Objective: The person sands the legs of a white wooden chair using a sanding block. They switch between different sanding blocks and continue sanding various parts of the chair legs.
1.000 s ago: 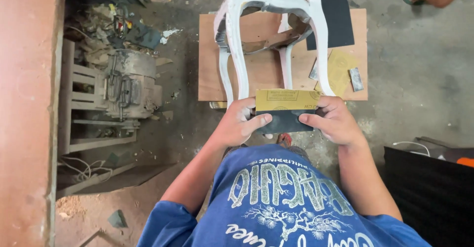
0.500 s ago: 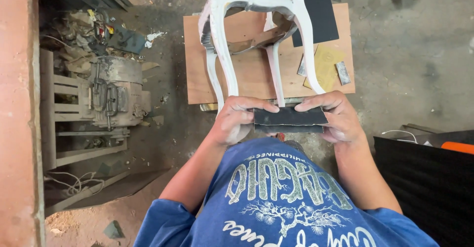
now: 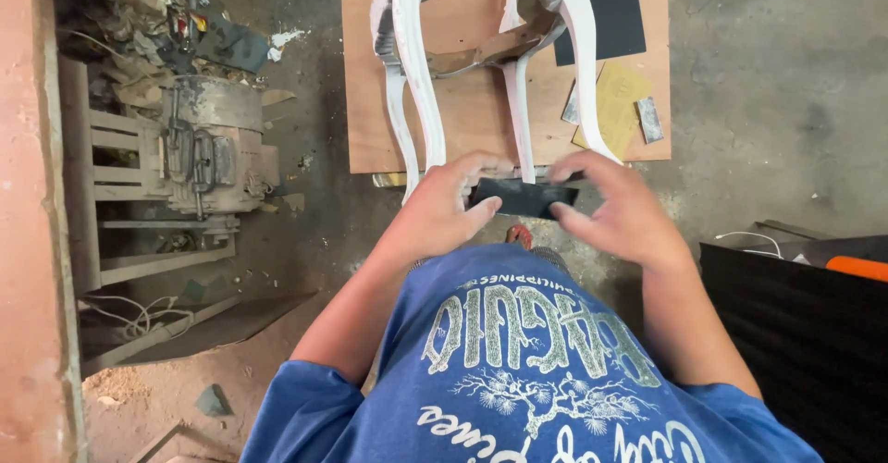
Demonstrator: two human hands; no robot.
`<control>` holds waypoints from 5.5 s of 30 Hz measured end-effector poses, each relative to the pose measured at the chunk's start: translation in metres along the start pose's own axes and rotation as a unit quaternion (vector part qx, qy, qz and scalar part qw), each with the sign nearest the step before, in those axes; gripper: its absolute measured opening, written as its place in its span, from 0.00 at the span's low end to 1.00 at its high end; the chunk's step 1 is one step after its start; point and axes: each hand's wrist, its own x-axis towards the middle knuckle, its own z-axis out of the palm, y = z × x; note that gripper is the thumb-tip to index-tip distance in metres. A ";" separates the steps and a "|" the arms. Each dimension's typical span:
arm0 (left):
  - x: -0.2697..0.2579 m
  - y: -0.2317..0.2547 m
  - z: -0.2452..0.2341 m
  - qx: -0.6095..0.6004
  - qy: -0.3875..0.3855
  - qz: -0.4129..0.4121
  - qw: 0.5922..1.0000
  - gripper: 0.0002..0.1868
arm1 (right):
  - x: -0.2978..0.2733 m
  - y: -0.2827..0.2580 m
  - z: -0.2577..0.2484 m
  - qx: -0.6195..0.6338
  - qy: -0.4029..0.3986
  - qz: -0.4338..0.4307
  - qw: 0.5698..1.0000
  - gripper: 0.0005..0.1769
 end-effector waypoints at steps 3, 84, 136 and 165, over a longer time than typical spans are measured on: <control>0.006 -0.030 0.016 0.089 0.025 0.023 0.995 0.15 | 0.005 -0.007 0.025 -0.138 -0.074 -0.109 0.982 0.19; -0.010 -0.080 -0.034 -0.153 0.170 0.142 0.963 0.11 | 0.046 0.000 0.135 0.122 0.167 -0.078 0.975 0.10; 0.226 -0.103 -0.098 0.296 -0.646 0.423 0.562 0.19 | 0.086 0.002 0.298 0.229 0.706 0.267 0.615 0.24; 0.222 -0.112 -0.053 0.145 -0.766 0.446 0.440 0.13 | 0.117 -0.001 0.297 0.156 0.835 0.311 0.427 0.14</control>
